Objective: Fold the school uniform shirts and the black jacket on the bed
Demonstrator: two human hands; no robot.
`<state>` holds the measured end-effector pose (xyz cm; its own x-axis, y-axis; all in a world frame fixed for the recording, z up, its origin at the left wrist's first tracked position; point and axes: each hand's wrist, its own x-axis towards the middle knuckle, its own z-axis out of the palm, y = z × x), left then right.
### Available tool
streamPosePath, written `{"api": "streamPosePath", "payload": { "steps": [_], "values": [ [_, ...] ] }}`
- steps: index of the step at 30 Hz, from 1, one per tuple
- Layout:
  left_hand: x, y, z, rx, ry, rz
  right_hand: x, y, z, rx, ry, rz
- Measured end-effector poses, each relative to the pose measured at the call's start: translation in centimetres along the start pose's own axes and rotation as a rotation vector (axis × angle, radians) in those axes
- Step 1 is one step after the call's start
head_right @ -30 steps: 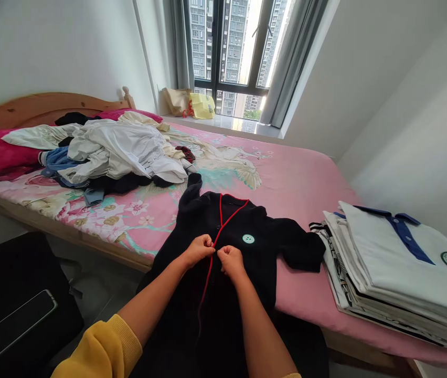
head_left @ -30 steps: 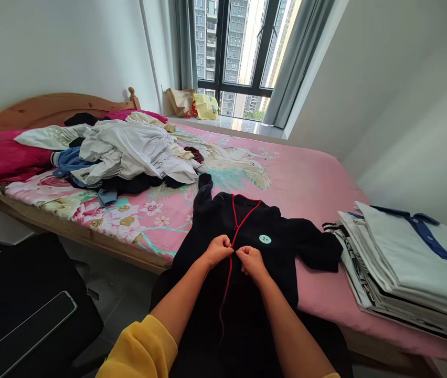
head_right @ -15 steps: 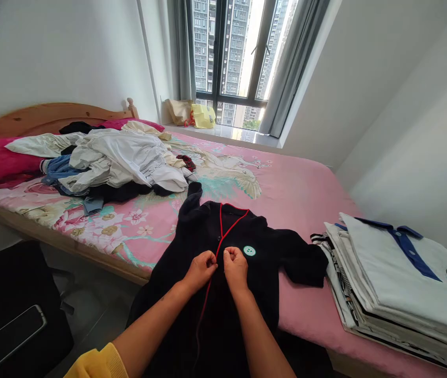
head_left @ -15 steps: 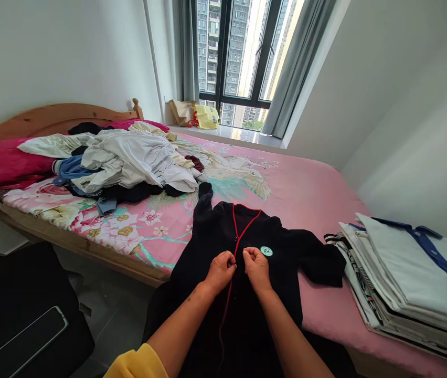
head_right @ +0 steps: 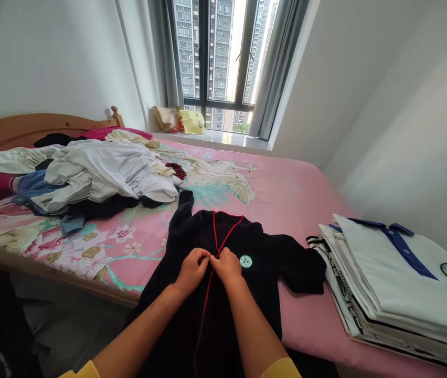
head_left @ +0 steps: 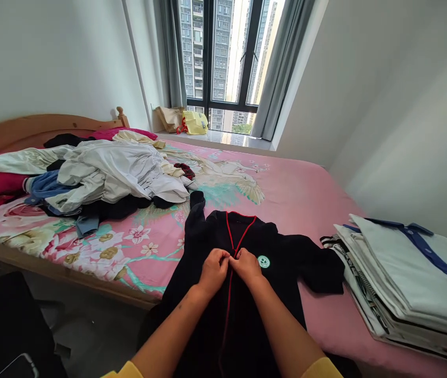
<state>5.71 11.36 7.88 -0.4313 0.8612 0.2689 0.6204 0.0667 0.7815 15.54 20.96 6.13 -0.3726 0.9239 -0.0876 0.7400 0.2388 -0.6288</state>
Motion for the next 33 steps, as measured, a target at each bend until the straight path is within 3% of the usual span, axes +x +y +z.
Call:
{"api": "streamPosePath", "payload": {
  "steps": [6,11,15,18,22,27,33],
  "values": [
    [6.1,-1.1,0.3,0.148,-0.207,0.046,1.2,0.4,-0.3,0.124,0.002,-0.003],
    [8.8,-1.1,1.0,0.232,-0.442,0.086,0.1,1.9,0.0,0.318,0.104,0.003],
    [10.3,-0.3,1.3,0.285,-0.525,0.096,-0.6,2.6,0.3,0.446,0.172,-0.007],
    [10.0,0.3,1.3,0.310,-0.487,0.091,-0.7,2.7,0.4,0.496,0.206,-0.010],
    [7.5,0.3,1.5,0.317,-0.386,0.063,-0.5,2.8,0.5,0.518,0.214,-0.003],
    [4.0,-1.0,2.2,0.252,-0.257,0.013,-0.6,2.4,0.4,0.507,0.154,0.002],
    [2.9,-2.4,2.8,0.081,-0.109,0.001,-1.3,2.3,0.1,0.385,0.104,-0.024]
  ]
}}
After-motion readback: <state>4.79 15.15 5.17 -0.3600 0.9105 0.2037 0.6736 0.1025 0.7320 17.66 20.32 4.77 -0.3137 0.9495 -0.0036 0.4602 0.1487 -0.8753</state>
